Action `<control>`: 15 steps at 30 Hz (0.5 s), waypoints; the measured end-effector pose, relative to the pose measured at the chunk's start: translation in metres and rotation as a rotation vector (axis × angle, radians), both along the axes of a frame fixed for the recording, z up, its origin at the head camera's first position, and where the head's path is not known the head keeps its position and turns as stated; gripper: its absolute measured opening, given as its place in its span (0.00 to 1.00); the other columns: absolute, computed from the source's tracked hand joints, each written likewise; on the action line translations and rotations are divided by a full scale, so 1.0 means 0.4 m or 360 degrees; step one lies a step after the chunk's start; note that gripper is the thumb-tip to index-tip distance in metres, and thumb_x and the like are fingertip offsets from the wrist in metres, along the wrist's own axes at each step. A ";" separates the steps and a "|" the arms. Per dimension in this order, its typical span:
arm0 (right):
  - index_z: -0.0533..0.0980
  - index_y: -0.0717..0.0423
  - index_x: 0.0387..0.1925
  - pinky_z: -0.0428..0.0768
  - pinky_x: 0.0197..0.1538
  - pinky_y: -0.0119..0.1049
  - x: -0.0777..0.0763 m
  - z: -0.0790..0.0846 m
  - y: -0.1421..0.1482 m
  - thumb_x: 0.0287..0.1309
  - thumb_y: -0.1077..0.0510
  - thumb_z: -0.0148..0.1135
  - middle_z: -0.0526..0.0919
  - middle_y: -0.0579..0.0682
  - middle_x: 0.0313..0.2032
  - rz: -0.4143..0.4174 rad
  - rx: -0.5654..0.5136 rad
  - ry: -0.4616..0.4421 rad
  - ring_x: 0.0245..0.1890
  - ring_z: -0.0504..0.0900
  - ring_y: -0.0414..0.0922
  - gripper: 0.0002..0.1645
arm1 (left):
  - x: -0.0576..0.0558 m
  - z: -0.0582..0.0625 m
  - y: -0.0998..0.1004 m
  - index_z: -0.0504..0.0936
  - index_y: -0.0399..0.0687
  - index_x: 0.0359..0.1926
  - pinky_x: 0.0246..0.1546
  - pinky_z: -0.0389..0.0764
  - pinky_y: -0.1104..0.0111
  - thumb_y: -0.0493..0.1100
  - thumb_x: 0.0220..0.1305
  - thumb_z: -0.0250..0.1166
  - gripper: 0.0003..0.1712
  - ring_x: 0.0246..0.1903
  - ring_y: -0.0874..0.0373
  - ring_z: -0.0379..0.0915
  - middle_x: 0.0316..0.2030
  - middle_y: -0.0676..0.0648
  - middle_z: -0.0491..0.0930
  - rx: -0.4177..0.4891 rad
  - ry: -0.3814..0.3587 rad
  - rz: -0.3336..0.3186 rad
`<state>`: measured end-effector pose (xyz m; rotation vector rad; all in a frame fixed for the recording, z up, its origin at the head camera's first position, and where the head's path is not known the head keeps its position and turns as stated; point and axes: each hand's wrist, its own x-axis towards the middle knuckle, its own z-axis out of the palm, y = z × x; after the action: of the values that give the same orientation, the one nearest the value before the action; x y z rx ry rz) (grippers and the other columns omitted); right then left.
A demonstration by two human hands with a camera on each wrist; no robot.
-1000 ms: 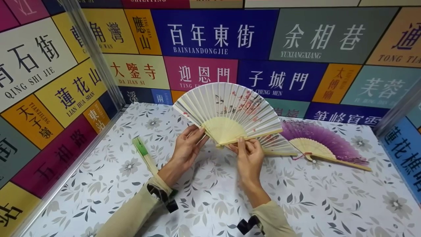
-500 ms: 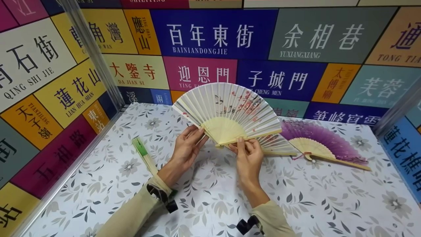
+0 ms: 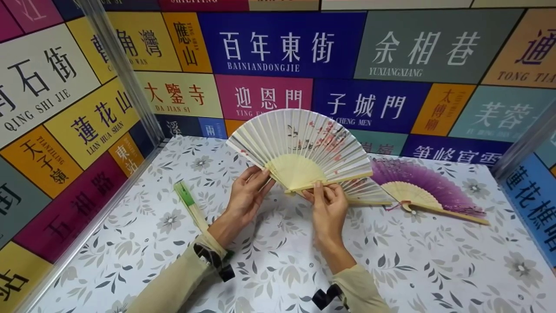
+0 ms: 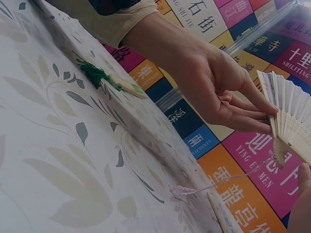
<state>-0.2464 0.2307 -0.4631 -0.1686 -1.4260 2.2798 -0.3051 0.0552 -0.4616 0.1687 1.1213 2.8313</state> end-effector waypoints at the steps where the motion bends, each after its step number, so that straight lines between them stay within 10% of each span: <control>1: 0.70 0.68 0.47 0.89 0.49 0.38 0.000 0.000 0.000 0.68 0.57 0.62 0.86 0.55 0.38 0.0001 -0.0002 -0.0004 0.37 0.89 0.45 0.17 | 0.001 0.000 0.000 0.77 0.34 0.50 0.58 0.85 0.57 0.30 0.64 0.68 0.14 0.48 0.51 0.84 0.46 0.40 0.83 -0.0004 -0.0002 0.0002; 15: 0.69 0.70 0.45 0.89 0.49 0.38 0.000 0.000 -0.005 0.67 0.59 0.62 0.87 0.55 0.36 -0.0027 -0.0029 0.0043 0.36 0.89 0.45 0.17 | 0.002 -0.002 0.004 0.76 0.32 0.52 0.58 0.84 0.58 0.29 0.64 0.67 0.17 0.49 0.50 0.84 0.48 0.39 0.82 0.0054 -0.0012 0.0015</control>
<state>-0.2465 0.2285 -0.4630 -0.1541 -1.3854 2.2733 -0.3043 0.0567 -0.4623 0.1552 1.0760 2.8580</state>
